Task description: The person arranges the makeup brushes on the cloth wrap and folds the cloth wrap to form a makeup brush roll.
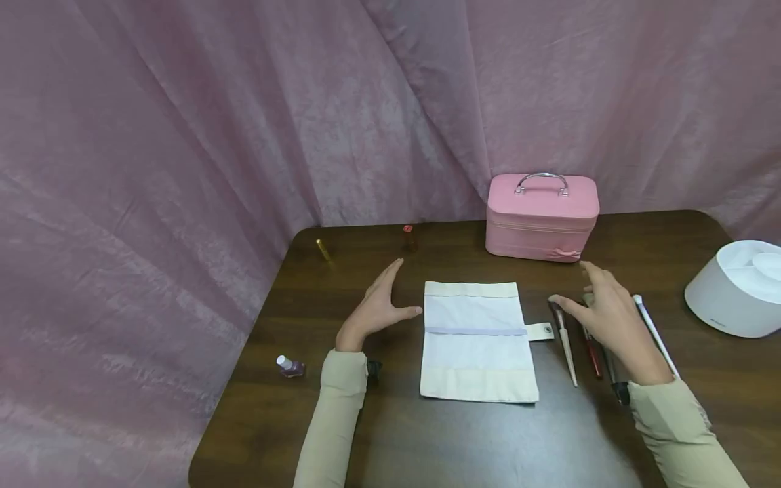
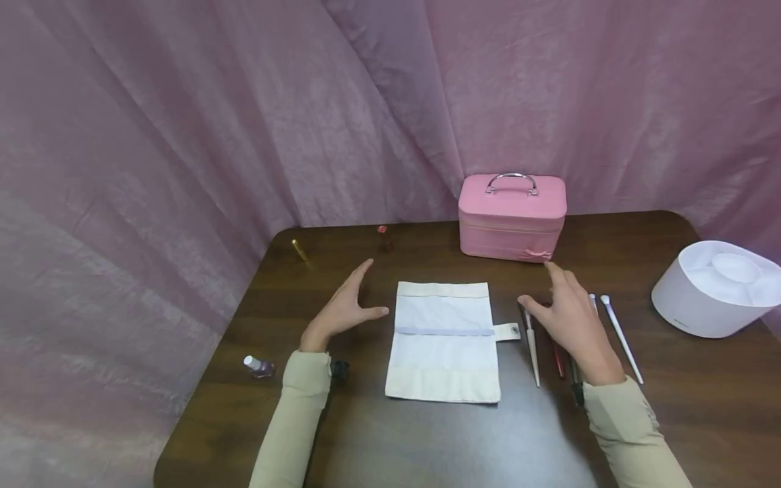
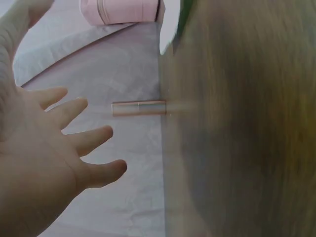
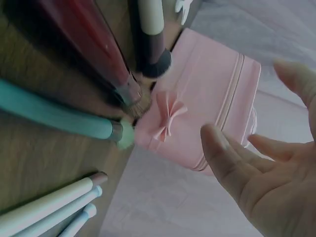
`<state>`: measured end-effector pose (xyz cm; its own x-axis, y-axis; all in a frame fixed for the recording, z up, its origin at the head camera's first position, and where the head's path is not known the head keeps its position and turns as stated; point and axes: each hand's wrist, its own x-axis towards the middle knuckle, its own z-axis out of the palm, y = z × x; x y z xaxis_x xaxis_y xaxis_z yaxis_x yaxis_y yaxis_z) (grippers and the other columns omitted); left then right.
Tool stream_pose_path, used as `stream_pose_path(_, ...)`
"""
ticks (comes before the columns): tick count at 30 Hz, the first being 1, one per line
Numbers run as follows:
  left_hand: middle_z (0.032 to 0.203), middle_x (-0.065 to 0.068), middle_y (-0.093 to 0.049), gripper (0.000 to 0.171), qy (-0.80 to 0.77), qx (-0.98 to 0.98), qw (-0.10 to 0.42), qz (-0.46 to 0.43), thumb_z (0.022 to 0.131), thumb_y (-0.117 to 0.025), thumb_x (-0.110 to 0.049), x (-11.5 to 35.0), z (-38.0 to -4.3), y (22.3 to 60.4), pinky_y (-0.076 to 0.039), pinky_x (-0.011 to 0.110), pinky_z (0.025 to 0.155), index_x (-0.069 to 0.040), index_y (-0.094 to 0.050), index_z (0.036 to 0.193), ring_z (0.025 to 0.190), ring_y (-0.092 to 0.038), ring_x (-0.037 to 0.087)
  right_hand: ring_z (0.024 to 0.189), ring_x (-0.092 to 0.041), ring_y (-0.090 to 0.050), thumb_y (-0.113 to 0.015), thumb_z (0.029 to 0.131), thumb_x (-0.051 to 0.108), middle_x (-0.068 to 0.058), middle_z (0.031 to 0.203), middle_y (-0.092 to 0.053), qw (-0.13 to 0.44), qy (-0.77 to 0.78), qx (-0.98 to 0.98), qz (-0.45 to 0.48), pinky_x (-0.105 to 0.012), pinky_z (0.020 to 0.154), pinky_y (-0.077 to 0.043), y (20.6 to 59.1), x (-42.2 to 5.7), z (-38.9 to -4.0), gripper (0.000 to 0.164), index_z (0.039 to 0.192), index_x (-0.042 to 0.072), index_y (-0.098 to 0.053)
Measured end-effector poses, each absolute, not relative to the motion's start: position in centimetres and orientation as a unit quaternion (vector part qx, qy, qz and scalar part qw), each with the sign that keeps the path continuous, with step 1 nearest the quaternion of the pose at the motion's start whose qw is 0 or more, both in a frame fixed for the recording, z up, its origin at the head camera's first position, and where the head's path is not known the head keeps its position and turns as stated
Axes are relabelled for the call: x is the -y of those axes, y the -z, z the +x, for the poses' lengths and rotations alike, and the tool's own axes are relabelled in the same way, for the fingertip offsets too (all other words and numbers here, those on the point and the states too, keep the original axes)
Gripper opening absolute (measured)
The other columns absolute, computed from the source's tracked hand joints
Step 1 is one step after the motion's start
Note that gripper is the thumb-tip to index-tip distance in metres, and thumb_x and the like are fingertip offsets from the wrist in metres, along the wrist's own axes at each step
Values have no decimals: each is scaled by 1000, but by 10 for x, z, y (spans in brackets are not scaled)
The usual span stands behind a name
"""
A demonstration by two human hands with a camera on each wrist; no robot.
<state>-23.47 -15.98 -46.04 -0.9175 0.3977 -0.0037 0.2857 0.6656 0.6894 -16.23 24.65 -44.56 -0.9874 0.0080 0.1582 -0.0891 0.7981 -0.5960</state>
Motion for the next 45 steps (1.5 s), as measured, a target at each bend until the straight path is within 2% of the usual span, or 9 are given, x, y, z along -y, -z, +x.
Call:
stream_pose_path(4, 169, 1, -13, 111, -387, -895, 104, 193, 82, -85, -32, 154, -233, 463, -25, 55, 116, -24, -11, 164, 153, -16, 25, 88, -44, -66, -76, 91, 23, -34, 111, -63, 56, -300, 952, 32, -55, 68, -53, 448, -242, -165, 73, 143, -14, -39)
stream_pose_path(8, 169, 1, -13, 112, -395, -884, 135, 211, 81, -86, -28, 147, -233, 466, -26, 52, 117, -20, -12, 164, 153, -15, 23, 70, -34, -65, -76, 87, 9, -29, 91, -68, 26, -284, 958, 37, -46, 57, -52, 450, -241, -166, 62, 134, -17, -45)
stream_pose_path(13, 169, 4, -14, 103, -399, -875, 146, 234, 79, -87, -22, 139, -231, 469, -26, 53, 117, -10, -25, 160, 153, -15, 25, 68, -31, -65, -75, 87, 3, -25, 86, -68, -8, -277, 960, 37, -44, 56, -54, 454, -236, -169, 51, 127, -17, -52)
stream_pose_path(22, 165, 5, -27, 100, -338, -896, 163, 236, 77, -89, -19, 126, -229, 474, -21, 61, 116, -16, -32, 158, 149, -23, 32, 68, -35, -61, -75, 82, 1, -22, 81, -65, -1, -248, 968, 36, -52, 60, -50, 459, -233, -176, 32, 105, -16, -61)
stream_pose_path(27, 167, 5, -20, 106, -302, -904, 183, 241, 74, -92, -20, 125, -227, 477, -13, 67, 115, -16, -30, 160, 152, -15, 35, 71, -39, -59, -74, 81, 2, -24, 82, -63, -17, -232, 972, 25, -54, 61, -49, 464, -232, -178, 26, 98, -13, -62)
stream_pose_path(31, 169, 4, -15, 107, -280, -906, 213, 235, 74, -93, -22, 127, -225, 480, -8, 69, 114, -17, -30, 160, 153, -6, 38, 66, -35, -53, -72, 81, 4, -16, 72, -56, -32, -226, 973, 22, -50, 56, -46, 467, -231, -177, 15, 82, -5, -60)
stream_pose_path(37, 169, 2, -12, 104, -255, -906, 248, 228, 78, -90, -23, 130, -221, 482, -3, 66, 116, -17, -28, 162, 154, 1, 35, 63, -35, -50, -70, 81, 8, -16, 68, -51, -47, -226, 973, 16, -49, 53, -44, 470, -229, -177, 23, 67, 5, -53)
stream_pose_path(40, 169, 1, -13, 100, -250, -908, 248, 228, 80, -89, -23, 130, -220, 482, -3, 65, 116, -16, -30, 161, 154, 1, 35, 63, -34, -50, -70, 82, 8, -16, 68, -51, -47, -225, 973, 14, -49, 54, -44, 469, -228, -176, 24, 65, 5, -52)
stream_pose_path(45, 169, 2, -13, 98, -240, -911, 247, 230, 80, -88, -23, 129, -220, 482, -4, 67, 116, -14, -32, 160, 154, 1, 36, 58, -26, -48, -71, 84, 8, -9, 62, -50, -52, -243, 969, 15, -40, 50, -42, 464, -228, -174, 26, 64, 4, -55)
